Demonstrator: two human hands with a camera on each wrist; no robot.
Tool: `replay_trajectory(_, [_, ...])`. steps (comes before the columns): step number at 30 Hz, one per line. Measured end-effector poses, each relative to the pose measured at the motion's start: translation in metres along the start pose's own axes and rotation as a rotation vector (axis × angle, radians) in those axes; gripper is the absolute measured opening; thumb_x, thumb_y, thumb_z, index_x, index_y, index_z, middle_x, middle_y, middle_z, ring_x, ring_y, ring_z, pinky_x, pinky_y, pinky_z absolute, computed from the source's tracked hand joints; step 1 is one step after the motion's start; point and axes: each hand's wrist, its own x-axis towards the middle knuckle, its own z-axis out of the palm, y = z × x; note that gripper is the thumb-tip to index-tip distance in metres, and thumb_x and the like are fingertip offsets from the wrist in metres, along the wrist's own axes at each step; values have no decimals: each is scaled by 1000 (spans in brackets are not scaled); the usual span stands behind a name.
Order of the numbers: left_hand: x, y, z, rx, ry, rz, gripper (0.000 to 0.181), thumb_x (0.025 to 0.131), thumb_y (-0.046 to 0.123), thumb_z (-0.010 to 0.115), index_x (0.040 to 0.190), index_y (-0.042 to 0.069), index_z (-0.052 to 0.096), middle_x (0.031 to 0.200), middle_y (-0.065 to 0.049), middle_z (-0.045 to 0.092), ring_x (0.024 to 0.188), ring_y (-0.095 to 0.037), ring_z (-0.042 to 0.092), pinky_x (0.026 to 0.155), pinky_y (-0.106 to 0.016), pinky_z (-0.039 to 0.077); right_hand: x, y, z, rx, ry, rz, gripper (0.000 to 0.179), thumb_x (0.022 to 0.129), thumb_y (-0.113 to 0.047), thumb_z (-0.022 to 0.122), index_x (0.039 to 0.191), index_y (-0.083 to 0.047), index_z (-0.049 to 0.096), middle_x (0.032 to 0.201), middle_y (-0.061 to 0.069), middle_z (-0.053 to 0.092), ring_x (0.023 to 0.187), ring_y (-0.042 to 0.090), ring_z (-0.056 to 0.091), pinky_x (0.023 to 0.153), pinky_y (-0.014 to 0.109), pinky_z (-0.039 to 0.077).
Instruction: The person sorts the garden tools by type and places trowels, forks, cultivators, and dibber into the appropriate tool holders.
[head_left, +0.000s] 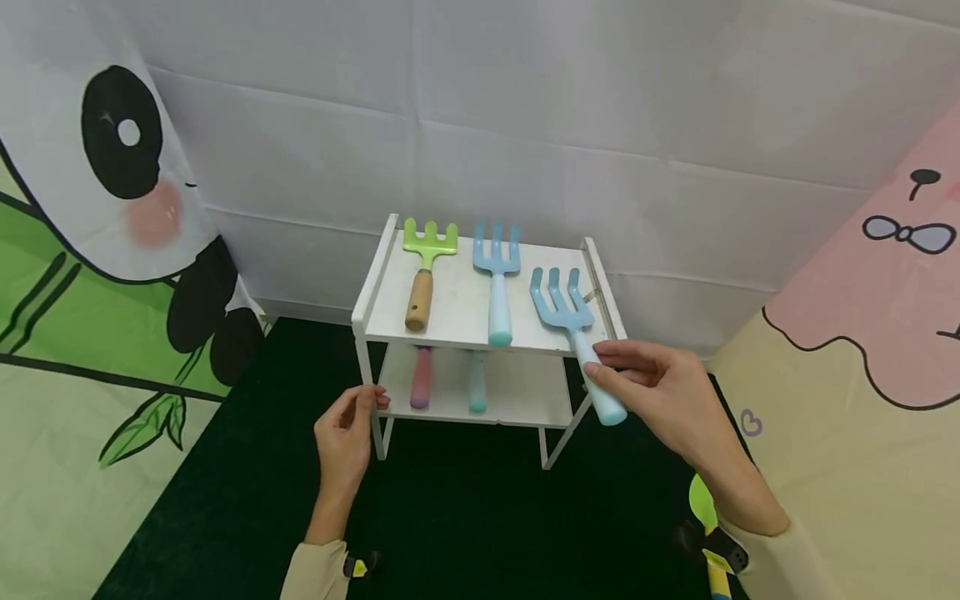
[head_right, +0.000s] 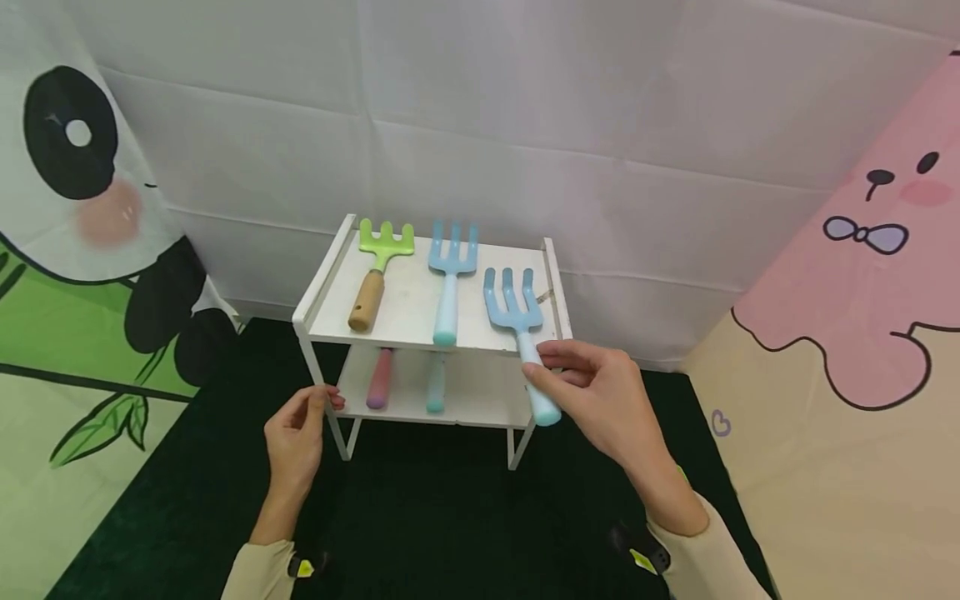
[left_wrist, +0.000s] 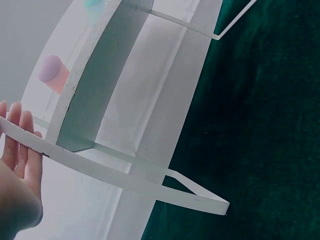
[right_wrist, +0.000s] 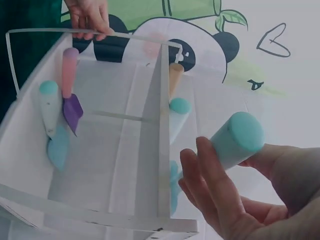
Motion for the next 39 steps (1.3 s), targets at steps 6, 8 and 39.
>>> replay_trajectory(6, [-1, 1, 1, -4, 5, 3, 26, 108, 9, 53, 103, -11, 69, 95, -27, 70, 85, -9, 68, 87, -16, 53, 13, -8, 0, -116, 62, -66, 33, 97, -30, 74, 119, -5, 75, 107, 11, 77, 93, 24, 76, 74, 19, 56])
replay_trajectory(8, [-1, 1, 1, -8, 4, 10, 26, 108, 8, 53, 102, -12, 69, 95, -27, 70, 84, -9, 68, 88, -16, 53, 16, -10, 0, -149, 82, -84, 31, 97, -29, 75, 117, -5, 76, 103, 10, 78, 91, 25, 76, 73, 20, 56])
replay_trajectory(39, [3, -30, -3, -11, 11, 28, 22, 107, 6, 54, 103, -6, 72, 95, -21, 72, 85, -10, 68, 88, -16, 53, 75, -21, 23, -287, 130, -142, 26, 98, -15, 65, 112, 5, 74, 108, 18, 75, 87, 30, 74, 78, 45, 62])
